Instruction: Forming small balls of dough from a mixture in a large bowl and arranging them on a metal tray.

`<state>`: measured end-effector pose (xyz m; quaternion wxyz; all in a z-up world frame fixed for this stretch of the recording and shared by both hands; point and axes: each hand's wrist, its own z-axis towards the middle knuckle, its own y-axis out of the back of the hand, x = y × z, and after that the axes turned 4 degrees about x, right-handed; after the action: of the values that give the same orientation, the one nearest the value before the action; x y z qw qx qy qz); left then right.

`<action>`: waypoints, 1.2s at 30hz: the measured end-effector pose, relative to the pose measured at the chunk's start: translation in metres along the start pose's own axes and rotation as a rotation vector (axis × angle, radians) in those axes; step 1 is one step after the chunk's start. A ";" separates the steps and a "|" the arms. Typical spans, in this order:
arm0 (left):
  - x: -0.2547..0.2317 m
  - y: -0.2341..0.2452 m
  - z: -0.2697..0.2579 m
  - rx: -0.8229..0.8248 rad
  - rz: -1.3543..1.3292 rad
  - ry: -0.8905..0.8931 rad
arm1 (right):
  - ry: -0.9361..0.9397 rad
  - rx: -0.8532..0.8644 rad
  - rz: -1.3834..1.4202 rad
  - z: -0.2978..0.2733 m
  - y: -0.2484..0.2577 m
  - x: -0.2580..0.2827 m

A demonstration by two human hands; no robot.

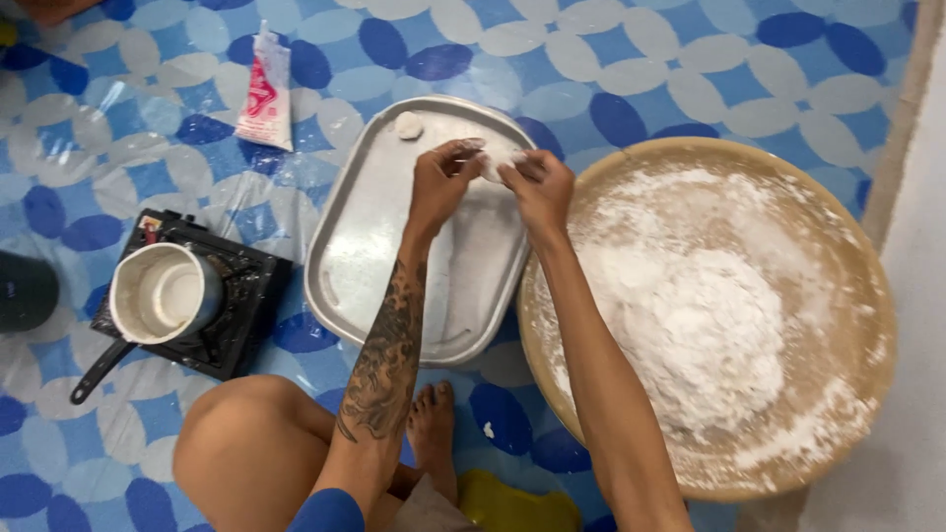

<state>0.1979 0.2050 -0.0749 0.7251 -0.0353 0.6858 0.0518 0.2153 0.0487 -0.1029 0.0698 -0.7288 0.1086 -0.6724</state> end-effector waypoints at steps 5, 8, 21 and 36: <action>0.021 0.048 0.019 -0.089 0.040 0.029 | -0.018 0.051 -0.139 0.029 -0.055 -0.016; 0.029 0.062 0.028 -0.140 0.128 0.018 | 0.023 0.069 -0.283 0.044 -0.072 -0.031; 0.028 0.053 0.024 -0.286 0.304 -0.092 | 0.172 0.177 -0.613 0.053 -0.083 -0.041; -0.019 -0.025 0.000 -0.129 0.417 -0.321 | 0.288 0.344 -0.524 -0.005 0.050 0.035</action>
<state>0.2001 0.1802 -0.0569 0.7944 0.0692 0.5498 0.2487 0.2096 -0.0079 -0.0806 0.0006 -0.6072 -0.1885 -0.7718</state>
